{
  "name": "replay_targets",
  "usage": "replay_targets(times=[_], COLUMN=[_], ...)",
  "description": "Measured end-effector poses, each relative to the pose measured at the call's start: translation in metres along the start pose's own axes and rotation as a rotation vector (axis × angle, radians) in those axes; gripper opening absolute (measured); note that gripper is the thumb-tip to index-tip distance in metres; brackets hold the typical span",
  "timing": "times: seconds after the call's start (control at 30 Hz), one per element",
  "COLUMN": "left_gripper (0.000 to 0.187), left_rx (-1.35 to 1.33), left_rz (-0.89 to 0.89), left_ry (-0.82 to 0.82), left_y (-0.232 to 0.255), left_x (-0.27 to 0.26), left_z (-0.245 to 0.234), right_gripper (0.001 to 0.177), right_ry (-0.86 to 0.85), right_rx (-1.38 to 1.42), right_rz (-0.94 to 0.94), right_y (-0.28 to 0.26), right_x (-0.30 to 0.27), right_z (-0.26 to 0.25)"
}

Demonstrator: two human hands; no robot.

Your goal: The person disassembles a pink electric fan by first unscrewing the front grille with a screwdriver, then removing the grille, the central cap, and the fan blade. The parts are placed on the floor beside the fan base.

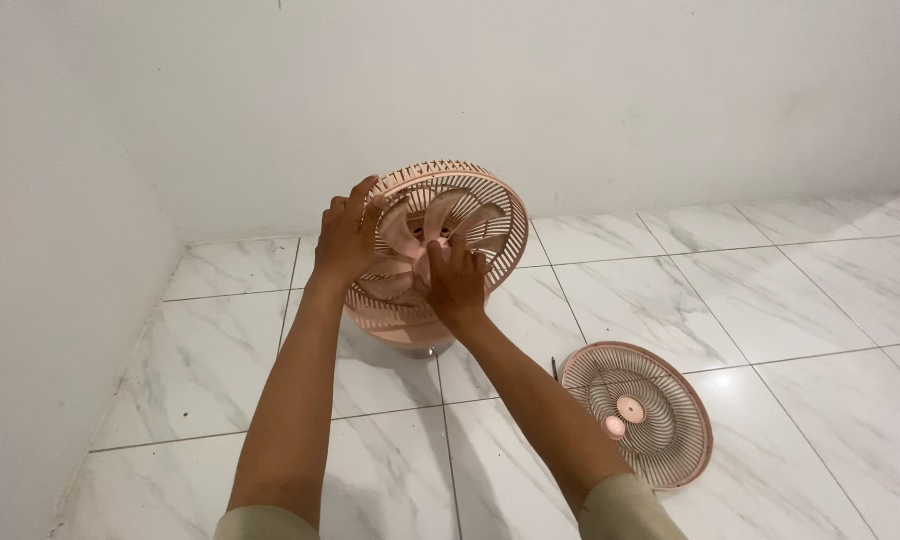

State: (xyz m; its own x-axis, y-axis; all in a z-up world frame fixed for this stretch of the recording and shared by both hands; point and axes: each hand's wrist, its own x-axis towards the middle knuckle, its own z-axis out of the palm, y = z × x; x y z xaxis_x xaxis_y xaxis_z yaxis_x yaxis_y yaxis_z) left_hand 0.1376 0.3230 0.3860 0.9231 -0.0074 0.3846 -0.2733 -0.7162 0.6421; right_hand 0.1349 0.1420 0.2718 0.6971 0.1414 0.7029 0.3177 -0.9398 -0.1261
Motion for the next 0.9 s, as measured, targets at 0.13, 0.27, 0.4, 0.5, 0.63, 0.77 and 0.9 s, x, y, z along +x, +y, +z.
replay_targets(times=[0.13,0.27,0.4,0.5,0.63,0.77,0.9], left_gripper=[0.058,0.058,0.057,0.056,0.056,0.058,0.057], left_rx=[-0.016,-0.005,-0.011,-0.01,-0.013,-0.03,-0.028], left_rz=[-0.076,0.009,-0.001,-0.009,0.031,0.065,0.02], left_ry=[-0.04,-0.003,0.005,-0.001,0.013,0.028,0.018], left_y=[0.001,-0.001,-0.002,-0.003,-0.006,-0.005,-0.002], left_x=[0.001,-0.001,-0.002,0.0,0.0,-0.003,-0.003], left_z=[0.0,0.0,0.001,0.002,0.002,-0.001,0.001], right_gripper=[0.069,0.076,0.084,0.079,0.082,0.084,0.082], right_ry=[0.08,0.077,0.018,0.132,0.06,0.092,0.102], right_rx=[0.163,0.285,0.334,0.399,0.589,0.741,0.841], right_rz=[0.146,0.306,0.395,0.411,0.591,0.64,0.659], right_y=[-0.009,-0.013,-0.014,-0.018,-0.023,-0.023,-0.017], right_x=[-0.002,-0.002,-0.002,-0.006,-0.004,-0.001,-0.015], right_z=[-0.001,0.002,0.002,0.001,0.001,0.002,-0.002])
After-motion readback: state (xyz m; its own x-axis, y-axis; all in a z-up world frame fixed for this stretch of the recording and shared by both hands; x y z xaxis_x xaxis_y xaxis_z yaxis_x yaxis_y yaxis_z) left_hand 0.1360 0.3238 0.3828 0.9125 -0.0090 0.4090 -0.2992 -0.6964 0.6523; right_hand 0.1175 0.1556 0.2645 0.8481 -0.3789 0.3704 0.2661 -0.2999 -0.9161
